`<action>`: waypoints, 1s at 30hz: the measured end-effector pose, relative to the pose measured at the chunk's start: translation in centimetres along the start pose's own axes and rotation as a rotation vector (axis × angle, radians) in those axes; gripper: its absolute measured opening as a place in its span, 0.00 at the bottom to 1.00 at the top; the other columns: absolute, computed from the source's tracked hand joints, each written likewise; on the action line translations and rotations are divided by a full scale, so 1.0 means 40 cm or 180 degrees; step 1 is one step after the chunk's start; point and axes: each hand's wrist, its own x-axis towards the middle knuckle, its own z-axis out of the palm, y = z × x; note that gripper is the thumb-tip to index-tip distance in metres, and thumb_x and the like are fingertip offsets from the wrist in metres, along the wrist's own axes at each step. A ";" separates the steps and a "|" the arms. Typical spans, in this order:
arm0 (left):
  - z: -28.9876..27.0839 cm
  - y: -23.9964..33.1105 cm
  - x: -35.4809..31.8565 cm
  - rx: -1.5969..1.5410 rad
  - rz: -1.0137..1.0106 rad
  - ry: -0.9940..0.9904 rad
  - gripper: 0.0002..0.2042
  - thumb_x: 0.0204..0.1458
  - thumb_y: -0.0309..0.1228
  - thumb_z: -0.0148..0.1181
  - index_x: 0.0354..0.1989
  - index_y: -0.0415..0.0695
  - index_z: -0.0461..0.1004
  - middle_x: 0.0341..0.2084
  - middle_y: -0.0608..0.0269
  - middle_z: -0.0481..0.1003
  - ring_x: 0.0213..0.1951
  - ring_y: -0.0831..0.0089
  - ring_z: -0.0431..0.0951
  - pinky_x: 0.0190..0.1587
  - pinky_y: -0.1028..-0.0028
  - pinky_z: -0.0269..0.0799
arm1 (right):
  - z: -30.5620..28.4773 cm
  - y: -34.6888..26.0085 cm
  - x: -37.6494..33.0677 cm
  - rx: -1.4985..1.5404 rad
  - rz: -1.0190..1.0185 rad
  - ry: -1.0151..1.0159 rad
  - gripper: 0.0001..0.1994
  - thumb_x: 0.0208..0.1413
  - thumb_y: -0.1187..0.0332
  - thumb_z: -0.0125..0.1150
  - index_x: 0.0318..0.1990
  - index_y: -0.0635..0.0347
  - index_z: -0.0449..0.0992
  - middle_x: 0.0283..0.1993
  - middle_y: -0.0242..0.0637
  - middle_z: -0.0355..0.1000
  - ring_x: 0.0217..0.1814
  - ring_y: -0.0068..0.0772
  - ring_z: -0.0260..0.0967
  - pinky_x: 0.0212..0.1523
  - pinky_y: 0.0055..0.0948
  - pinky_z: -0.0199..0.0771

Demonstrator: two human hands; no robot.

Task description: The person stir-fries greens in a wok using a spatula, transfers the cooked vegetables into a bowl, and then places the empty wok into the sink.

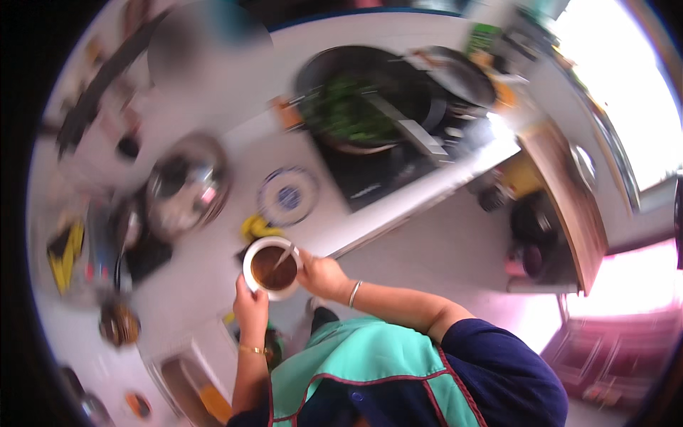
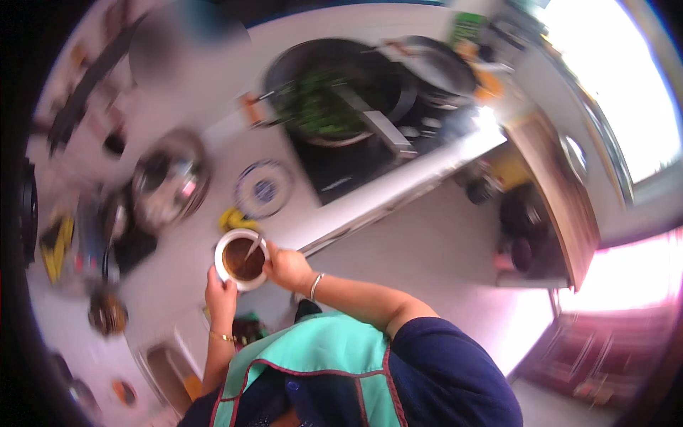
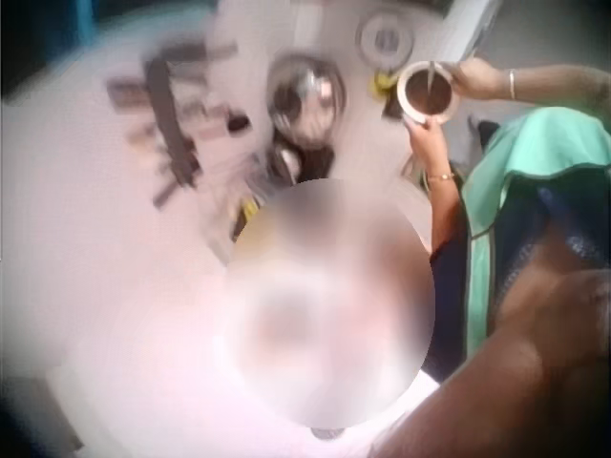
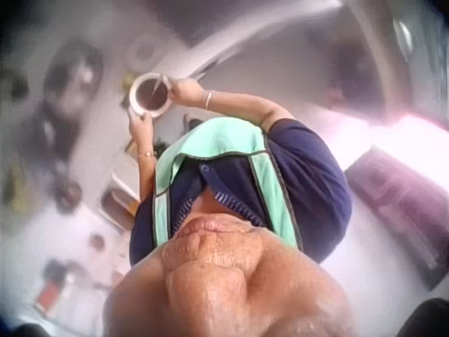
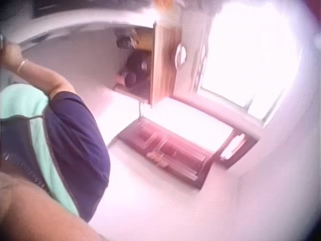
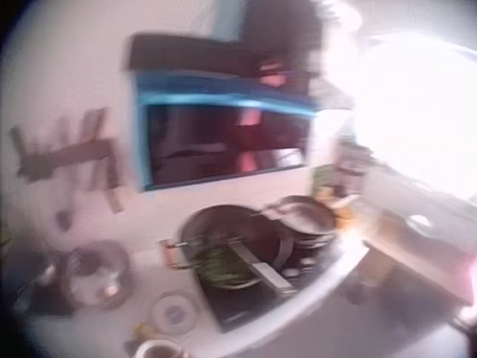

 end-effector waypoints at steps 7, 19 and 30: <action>0.508 0.450 -0.132 -0.1025 0.0870 -0.1614 0.23 0.47 0.17 0.49 0.56 0.38 0.62 0.26 0.62 0.76 0.20 0.76 0.75 0.22 0.77 0.71 | -0.592 0.287 -0.308 -0.0278 0.1228 0.0857 0.23 0.47 0.64 0.53 0.52 0.63 0.65 0.27 0.52 0.74 0.31 0.54 0.73 0.35 0.46 0.74; 1.342 1.141 -0.265 -0.1090 0.1369 -0.3259 0.25 0.48 0.22 0.50 0.59 0.40 0.62 0.19 0.62 0.76 0.19 0.78 0.76 0.23 0.77 0.73 | -1.337 0.783 -0.607 -0.0672 0.2238 0.2275 0.16 0.48 0.63 0.51 0.44 0.60 0.69 0.29 0.51 0.74 0.34 0.53 0.73 0.37 0.47 0.72; 1.894 1.702 -0.111 -0.0648 0.1878 -0.3465 0.25 0.48 0.28 0.51 0.58 0.45 0.63 0.15 0.63 0.75 0.17 0.76 0.76 0.25 0.74 0.72 | -1.900 1.214 -0.459 -0.0421 0.2546 0.2675 0.19 0.49 0.65 0.51 0.50 0.56 0.70 0.30 0.46 0.75 0.36 0.50 0.73 0.39 0.44 0.72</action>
